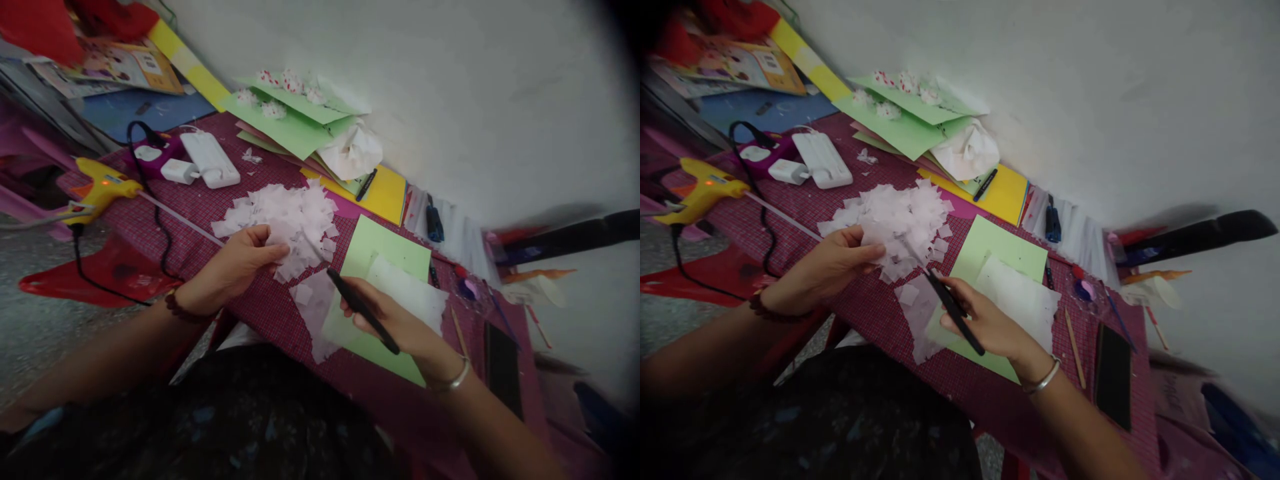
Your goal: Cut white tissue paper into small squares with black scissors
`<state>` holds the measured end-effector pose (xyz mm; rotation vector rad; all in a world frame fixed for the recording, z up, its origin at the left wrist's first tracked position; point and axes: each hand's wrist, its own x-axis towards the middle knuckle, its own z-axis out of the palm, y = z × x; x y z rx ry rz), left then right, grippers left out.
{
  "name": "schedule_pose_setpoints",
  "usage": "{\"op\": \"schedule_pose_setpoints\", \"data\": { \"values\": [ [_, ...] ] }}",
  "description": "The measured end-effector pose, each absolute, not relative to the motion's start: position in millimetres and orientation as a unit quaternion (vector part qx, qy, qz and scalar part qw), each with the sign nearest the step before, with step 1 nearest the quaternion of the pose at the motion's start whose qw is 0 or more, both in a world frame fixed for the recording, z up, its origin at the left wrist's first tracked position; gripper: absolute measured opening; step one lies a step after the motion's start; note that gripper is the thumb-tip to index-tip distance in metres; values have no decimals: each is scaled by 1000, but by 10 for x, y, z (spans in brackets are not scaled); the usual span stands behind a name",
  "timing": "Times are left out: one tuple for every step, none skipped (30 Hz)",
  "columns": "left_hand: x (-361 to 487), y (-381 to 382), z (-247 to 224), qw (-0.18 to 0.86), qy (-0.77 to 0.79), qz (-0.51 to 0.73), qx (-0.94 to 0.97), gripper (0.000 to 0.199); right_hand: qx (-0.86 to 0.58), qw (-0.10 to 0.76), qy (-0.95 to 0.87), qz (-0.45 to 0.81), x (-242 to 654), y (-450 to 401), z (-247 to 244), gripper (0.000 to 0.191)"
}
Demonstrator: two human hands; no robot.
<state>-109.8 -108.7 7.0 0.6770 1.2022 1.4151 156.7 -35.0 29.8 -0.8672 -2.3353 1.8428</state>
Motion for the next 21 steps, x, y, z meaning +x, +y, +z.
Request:
{"op": "schedule_pose_setpoints", "data": {
  "values": [
    [-1098,-1084,64,548,507,606,275,20,-280,30,-750,598,1568,-343,310,73],
    [-1104,-1082,60,543,505,617,265,20,-280,35,-748,601,1569,-337,324,70],
    [-1114,-1078,60,536,502,628,258,19,-277,35,-747,603,1570,-333,341,67],
    [-1129,-1075,66,528,497,639,256,18,-272,32,-747,606,1570,-331,360,64],
    [-1146,-1070,81,522,491,648,258,17,-265,30,-747,609,1569,-330,380,62],
    [-1165,-1065,104,519,484,654,264,16,-257,30,-746,613,1568,-332,400,60],
    [-1182,-1060,135,519,477,655,272,16,-250,32,-745,618,1565,-335,418,58],
    [-1196,-1055,172,522,471,653,282,15,-247,36,-743,621,1561,-339,435,56],
    [-1204,-1050,213,527,466,649,291,14,-247,39,-741,624,1557,-344,449,54],
    [-1207,-1046,254,532,463,643,298,13,-249,41,-739,625,1552,-349,460,52],
    [-1203,-1042,292,540,464,633,306,12,-252,42,-736,627,1547,-353,467,50],
    [-1195,-1039,322,547,466,621,312,13,-255,41,-734,628,1542,-355,471,49],
    [-1184,-1036,344,552,470,610,320,15,-254,40,-732,631,1539,-354,470,49],
    [-1172,-1032,355,554,475,600,328,16,-251,38,-729,635,1537,-351,465,50],
    [-1161,-1028,356,553,481,592,337,18,-247,36,-727,639,1537,-346,456,51],
    [-1151,-1022,348,549,484,587,344,19,-242,34,-726,642,1538,-339,444,53],
    [-1143,-1015,333,546,486,587,347,19,-237,32,-727,644,1540,-332,431,54],
    [-1137,-1006,314,548,485,587,347,20,-233,30,-728,644,1543,-325,417,56],
    [-1132,-996,295,554,480,586,344,21,-233,28,-729,643,1545,-319,404,57],
    [-1126,-984,278,567,472,586,337,21,-233,26,-730,642,1547,-315,393,58],
    [-1121,-969,264,583,460,584,329,20,-234,25,-730,642,1548,-313,384,59]
  ]
}}
